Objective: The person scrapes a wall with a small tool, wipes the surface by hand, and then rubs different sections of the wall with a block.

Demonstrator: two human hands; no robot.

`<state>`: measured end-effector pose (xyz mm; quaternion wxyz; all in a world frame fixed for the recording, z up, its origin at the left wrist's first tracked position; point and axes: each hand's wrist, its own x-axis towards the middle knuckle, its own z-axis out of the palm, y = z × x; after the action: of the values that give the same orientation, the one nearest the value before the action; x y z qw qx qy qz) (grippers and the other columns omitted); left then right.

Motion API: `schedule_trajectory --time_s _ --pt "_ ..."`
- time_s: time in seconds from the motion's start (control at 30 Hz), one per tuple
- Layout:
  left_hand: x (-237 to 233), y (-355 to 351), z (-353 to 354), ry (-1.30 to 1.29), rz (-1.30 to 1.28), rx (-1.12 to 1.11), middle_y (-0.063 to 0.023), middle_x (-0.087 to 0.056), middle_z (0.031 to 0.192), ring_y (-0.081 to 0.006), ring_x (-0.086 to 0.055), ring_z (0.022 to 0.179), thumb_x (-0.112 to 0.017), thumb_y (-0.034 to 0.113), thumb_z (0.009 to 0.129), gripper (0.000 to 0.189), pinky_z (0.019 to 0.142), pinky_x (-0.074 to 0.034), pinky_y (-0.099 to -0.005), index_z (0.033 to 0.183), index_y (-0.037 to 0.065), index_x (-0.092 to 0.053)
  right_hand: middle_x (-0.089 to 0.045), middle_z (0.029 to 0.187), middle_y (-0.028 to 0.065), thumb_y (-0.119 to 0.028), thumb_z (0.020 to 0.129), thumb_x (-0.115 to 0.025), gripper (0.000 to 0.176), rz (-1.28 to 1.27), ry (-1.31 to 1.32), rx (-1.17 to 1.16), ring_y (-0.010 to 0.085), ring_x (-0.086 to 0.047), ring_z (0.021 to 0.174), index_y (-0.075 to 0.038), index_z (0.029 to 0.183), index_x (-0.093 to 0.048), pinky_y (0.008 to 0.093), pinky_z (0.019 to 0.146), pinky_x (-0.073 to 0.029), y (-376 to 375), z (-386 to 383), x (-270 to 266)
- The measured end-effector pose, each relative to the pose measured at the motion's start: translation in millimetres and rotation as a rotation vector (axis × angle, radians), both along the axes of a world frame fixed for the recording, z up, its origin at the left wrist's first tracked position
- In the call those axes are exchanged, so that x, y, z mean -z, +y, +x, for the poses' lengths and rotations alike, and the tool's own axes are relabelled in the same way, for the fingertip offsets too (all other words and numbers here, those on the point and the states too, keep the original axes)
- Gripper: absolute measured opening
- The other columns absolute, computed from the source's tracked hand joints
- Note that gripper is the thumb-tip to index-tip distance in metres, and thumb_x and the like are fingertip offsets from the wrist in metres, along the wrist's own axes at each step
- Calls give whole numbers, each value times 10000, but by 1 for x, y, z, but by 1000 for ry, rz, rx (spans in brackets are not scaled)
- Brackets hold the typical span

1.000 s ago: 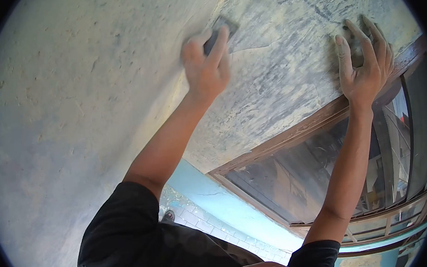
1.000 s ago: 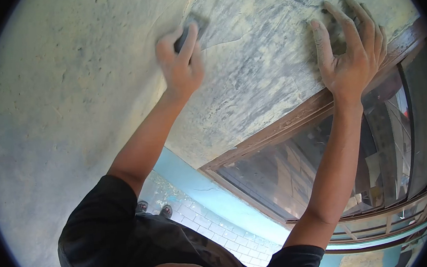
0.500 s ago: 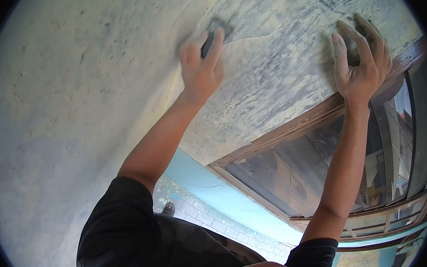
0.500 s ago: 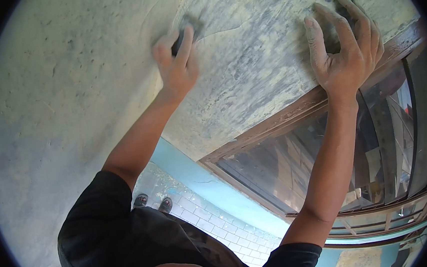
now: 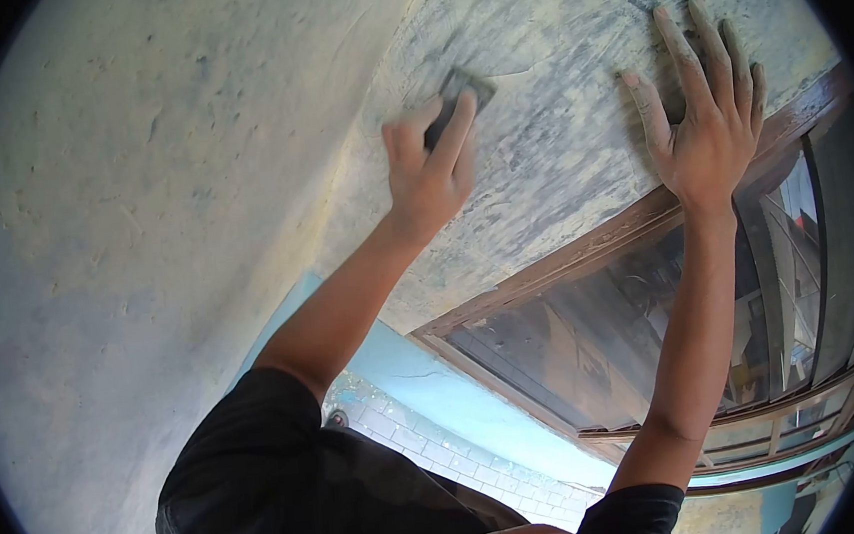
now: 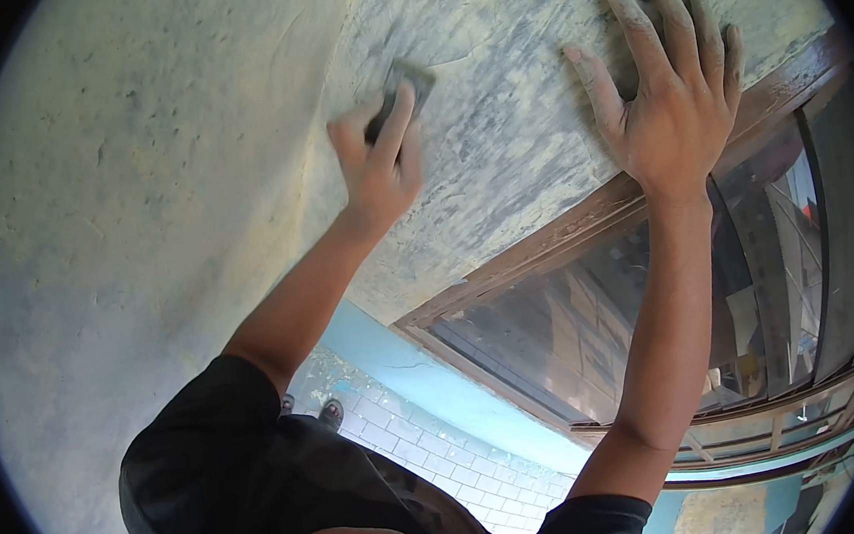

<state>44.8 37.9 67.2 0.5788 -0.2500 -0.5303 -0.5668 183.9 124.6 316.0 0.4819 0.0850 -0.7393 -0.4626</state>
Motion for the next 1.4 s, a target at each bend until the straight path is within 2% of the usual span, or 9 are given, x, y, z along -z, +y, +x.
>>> schedule_trajectory --time_s 0.1,0.27,0.33,0.43,0.53,0.87,1.07,1.3,1.4 --pt "101 -7 2 18 -92 75 -142 -521 1142 -273 -460 962 -733 -53 798 503 818 -372 -378 1289 50 -698 -591 1462 -16 -517 927 -684 501 -7 4 -60 275 -507 1388 -305 1381 -660 501 1186 -322 2 -1 0" --pt "-91 -26 -42 127 -38 50 -102 -539 1035 -268 -481 943 -747 26 833 463 840 -388 -410 1292 74 -702 -613 1440 -4 -497 923 -694 470 -10 -14 -27 279 -526 1372 -296 1347 -688 484 1173 -338 10 2 -2" --pt "-149 -36 -48 -3 -238 109 -261 -521 1326 -436 -490 1220 -668 194 869 557 1022 -423 -507 1400 41 -592 -636 1394 -34 -516 898 -716 445 15 -12 -61 244 -554 1318 -296 1285 -726 454 1163 -349 14 0 -4" --pt "-73 -19 -42 -29 60 -27 -98 -524 1009 -278 -493 966 -755 38 835 452 860 -390 -399 1282 72 -706 -651 1372 -34 -509 898 -720 424 14 -28 -89 243 -559 1311 -295 1264 -739 453 1160 -351 19 0 -4" --pt "103 -21 -23 -134 -23 -28 -177 -506 1114 -300 -502 1006 -694 -40 868 385 847 -417 -361 1254 -39 -690 -653 1371 -35 -510 892 -726 424 10 -1 -106 239 -565 1304 -307 1264 -739 446 1153 -354 18 -1 0" --pt "-57 -19 -49 -3 28 -102 -148 -556 1124 -314 -501 993 -729 -1 846 428 893 -383 -411 1272 44 -708 -682 1325 -26 -471 870 -759 371 -17 -32 -106 240 -589 1272 -287 1191 -777 422 1120 -381 17 2 3" --pt "148 -28 -10 -195 -133 -67 -210 -523 1182 -320 -493 1018 -694 -43 843 431 872 -417 -395 1273 -59 -671 -685 1316 -32 -476 869 -759 362 -23 27 -109 228 -596 1256 -283 1175 -783 413 1112 -389 16 -1 2" --pt "-78 -19 -49 -14 -22 -93 -143 -559 1131 -285 -501 961 -751 23 833 480 844 -405 -395 1305 98 -701 -666 1351 -49 -522 872 -742 425 12 17 -40 229 -584 1274 -304 1237 -753 414 1131 -372 13 0 3" --pt "-42 -19 -44 67 15 -99 -140 -555 1100 -283 -501 938 -749 24 832 464 844 -406 -397 1292 61 -701 -652 1376 -42 -531 880 -732 464 19 -2 11 239 -566 1302 -307 1286 -728 427 1144 -357 5 -1 5"
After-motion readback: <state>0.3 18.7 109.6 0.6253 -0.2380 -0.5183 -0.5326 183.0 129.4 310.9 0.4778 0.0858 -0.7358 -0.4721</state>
